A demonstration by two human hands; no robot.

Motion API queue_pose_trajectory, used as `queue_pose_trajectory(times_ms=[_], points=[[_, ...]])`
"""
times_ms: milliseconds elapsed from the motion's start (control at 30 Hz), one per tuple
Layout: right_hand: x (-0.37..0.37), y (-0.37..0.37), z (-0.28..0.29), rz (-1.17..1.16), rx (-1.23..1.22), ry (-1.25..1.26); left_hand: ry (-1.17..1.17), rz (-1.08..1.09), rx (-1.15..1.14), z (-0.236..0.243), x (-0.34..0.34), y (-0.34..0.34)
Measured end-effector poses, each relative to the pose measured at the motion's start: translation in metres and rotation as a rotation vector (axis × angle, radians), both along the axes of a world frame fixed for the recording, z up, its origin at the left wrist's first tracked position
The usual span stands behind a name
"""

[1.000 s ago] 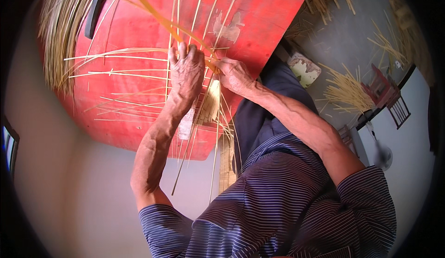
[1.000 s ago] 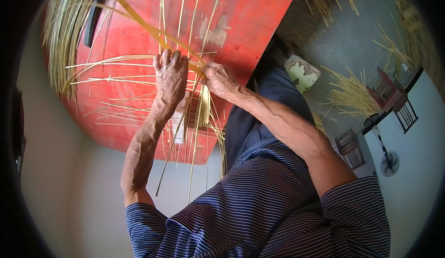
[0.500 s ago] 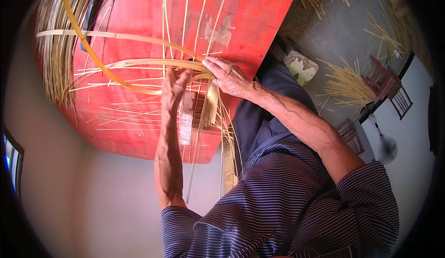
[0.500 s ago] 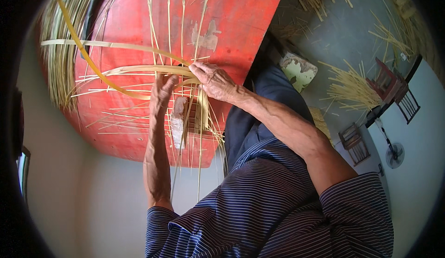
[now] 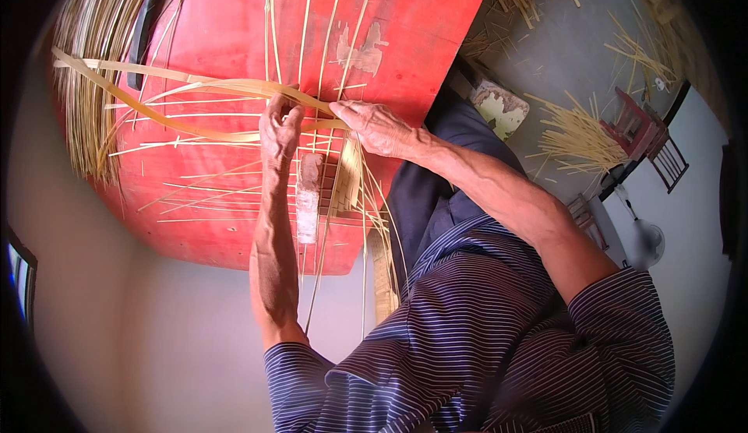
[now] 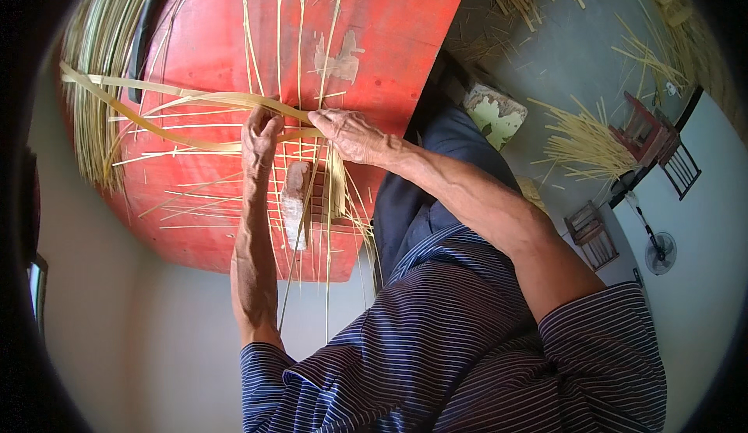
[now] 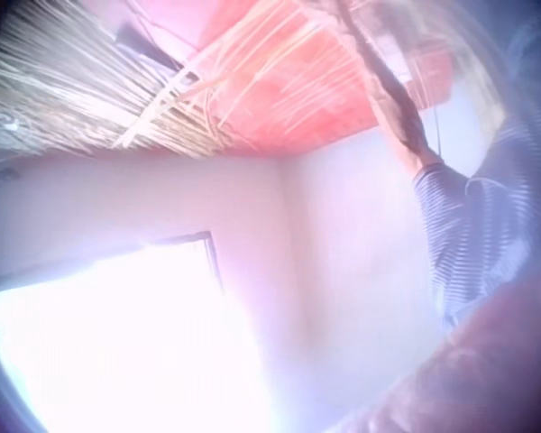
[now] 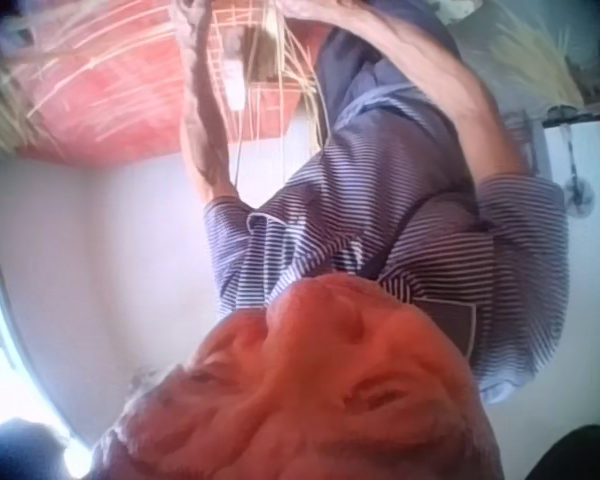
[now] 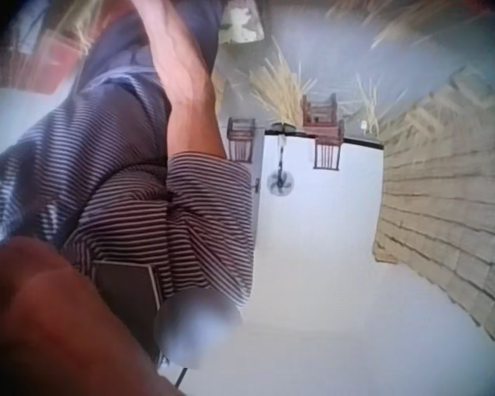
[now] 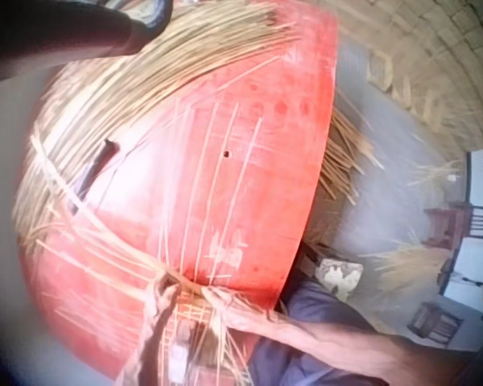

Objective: The person weaves thin bamboo strips by hand on a red work surface, interlacing them into a mat-like structure. The person repeatedly picks up strips, aligns them, and presses them into place.

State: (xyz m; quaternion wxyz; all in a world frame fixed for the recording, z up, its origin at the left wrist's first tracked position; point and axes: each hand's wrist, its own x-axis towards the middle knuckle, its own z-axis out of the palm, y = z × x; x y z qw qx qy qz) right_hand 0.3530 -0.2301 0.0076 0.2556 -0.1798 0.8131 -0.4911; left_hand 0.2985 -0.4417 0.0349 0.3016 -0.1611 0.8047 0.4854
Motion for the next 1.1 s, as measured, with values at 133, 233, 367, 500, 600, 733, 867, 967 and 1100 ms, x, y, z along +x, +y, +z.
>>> queue_pose_trajectory(times_ms=[133, 233, 367, 500, 600, 733, 867, 967, 1100], points=[[0.000, 0.002, 0.003, -0.014, -0.034, -0.080, 0.275, -0.389, -0.413, -0.007, -0.001, -0.006], [0.000, 0.005, 0.004, -0.029, -0.029, -0.124, 0.360, -0.638, -0.659, 0.001, -0.008, -0.002], [-0.002, 0.006, 0.003, -0.030, -0.044, -0.200, 0.560, -0.776, -0.771, 0.018, -0.011, 0.007], [0.002, 0.003, 0.003, -0.082, -0.106, -0.207, 0.326, -0.856, -0.673, 0.003, -0.001, -0.014], [0.002, 0.005, 0.005, -0.114, -0.173, -0.221, -0.017, -0.650, -0.427, -0.005, -0.006, -0.020], [-0.001, 0.007, 0.004, -0.058, -0.170, -0.192, -0.087, -0.268, 0.003, -0.018, -0.007, -0.028], [-0.005, 0.013, -0.001, 0.026, -0.141, -0.103, -0.249, 0.030, 0.087, -0.015, -0.011, -0.025], [-0.010, 0.011, 0.002, 0.096, -0.128, -0.133, -0.161, 0.299, 0.275, -0.013, -0.006, -0.017], [-0.011, 0.009, 0.002, 0.107, -0.109, -0.098, -0.156, 0.594, 0.564, -0.014, -0.013, 0.003]])
